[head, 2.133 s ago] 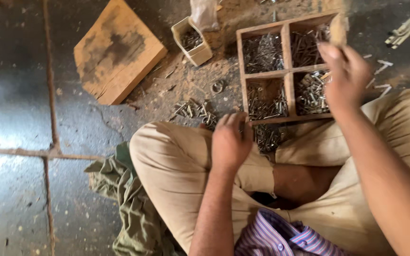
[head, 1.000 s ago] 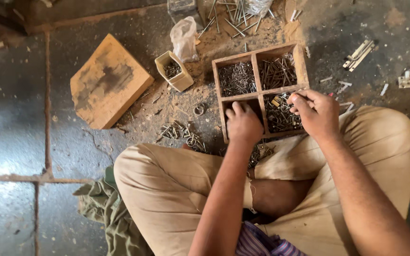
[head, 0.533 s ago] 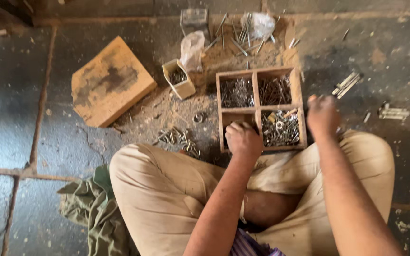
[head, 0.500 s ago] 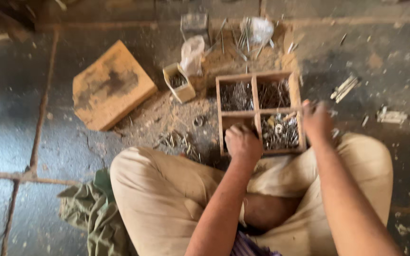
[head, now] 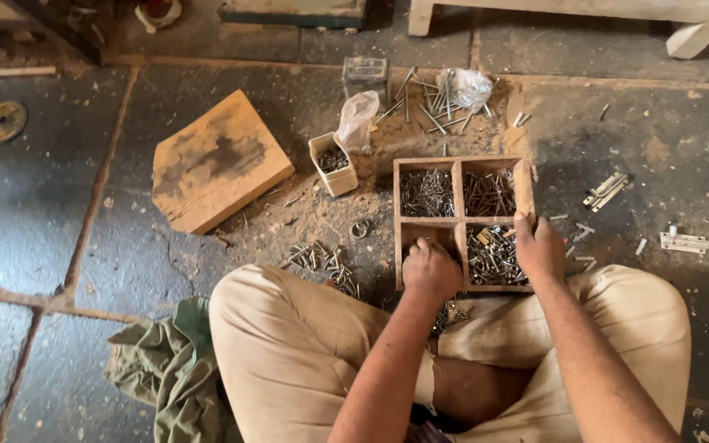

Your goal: The person sits on the floor and sorts a pile of mixed metal fasteners, including screws and nails, by hand. They pick up handfuls of the items, separate them by type, and place them into the compartments of a wooden box.

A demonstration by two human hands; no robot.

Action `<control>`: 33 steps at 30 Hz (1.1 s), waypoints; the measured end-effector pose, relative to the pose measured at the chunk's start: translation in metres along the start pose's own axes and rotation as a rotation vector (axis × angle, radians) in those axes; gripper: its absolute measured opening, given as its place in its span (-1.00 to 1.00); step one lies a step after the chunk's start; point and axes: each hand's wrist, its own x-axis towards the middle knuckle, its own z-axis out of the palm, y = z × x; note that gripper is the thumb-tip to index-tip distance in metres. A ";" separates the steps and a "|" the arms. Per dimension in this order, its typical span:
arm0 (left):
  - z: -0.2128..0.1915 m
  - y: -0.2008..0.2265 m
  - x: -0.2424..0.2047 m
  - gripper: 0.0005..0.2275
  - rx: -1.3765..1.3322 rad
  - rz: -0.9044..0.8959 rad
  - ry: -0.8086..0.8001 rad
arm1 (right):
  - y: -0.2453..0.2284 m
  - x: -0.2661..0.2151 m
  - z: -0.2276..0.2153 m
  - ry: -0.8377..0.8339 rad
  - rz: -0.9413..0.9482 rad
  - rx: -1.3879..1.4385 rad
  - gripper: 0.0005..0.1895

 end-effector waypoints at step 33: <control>0.054 -0.032 0.030 -0.53 -0.077 0.214 0.169 | 0.001 -0.001 0.004 0.012 0.017 -0.104 -0.33</control>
